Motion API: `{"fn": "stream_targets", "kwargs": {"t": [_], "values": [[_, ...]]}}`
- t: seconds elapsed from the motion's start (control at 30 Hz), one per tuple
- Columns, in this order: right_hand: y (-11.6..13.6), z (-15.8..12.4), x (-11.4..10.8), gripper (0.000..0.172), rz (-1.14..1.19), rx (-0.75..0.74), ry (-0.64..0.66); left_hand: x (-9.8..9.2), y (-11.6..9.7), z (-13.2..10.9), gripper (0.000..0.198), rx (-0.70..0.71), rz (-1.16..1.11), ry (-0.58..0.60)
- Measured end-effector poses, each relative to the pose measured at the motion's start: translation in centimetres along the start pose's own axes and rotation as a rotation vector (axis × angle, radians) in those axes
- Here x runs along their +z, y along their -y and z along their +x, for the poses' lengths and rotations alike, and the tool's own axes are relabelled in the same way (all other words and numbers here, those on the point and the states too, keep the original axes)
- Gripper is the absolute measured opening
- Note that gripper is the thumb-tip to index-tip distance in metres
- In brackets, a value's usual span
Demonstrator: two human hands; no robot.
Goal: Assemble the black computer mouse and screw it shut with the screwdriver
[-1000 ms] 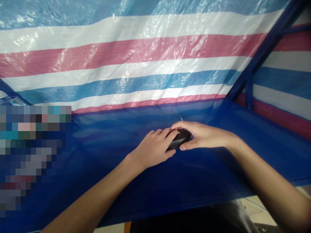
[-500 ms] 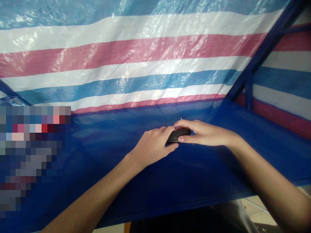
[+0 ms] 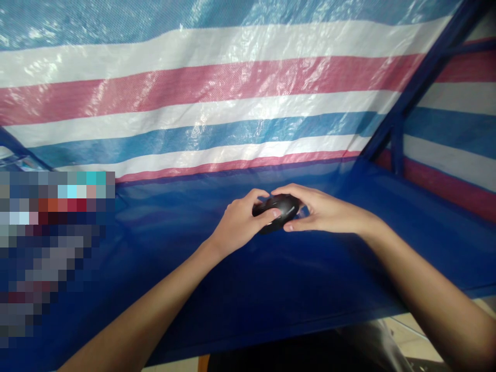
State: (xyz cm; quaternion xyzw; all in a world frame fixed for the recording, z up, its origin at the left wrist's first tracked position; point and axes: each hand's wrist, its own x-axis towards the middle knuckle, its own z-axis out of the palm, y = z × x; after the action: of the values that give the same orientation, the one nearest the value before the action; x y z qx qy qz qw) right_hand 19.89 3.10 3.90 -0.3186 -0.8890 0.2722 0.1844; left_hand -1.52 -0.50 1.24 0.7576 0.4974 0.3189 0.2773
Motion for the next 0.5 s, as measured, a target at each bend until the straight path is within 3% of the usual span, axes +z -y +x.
{"fn": "stream_targets", "kwargs": {"t": [0.3,0.5], "values": [[0.1,0.3,0.5,0.062,-0.119,-0.069,0.036,0.2,1.0,1.0,0.035,-0.074,-0.27,0.039],[0.3,0.4,0.9,0.052,-0.188,-0.005,0.067,0.4,1.5,1.1,0.033,-0.073,-0.213,0.076]]}}
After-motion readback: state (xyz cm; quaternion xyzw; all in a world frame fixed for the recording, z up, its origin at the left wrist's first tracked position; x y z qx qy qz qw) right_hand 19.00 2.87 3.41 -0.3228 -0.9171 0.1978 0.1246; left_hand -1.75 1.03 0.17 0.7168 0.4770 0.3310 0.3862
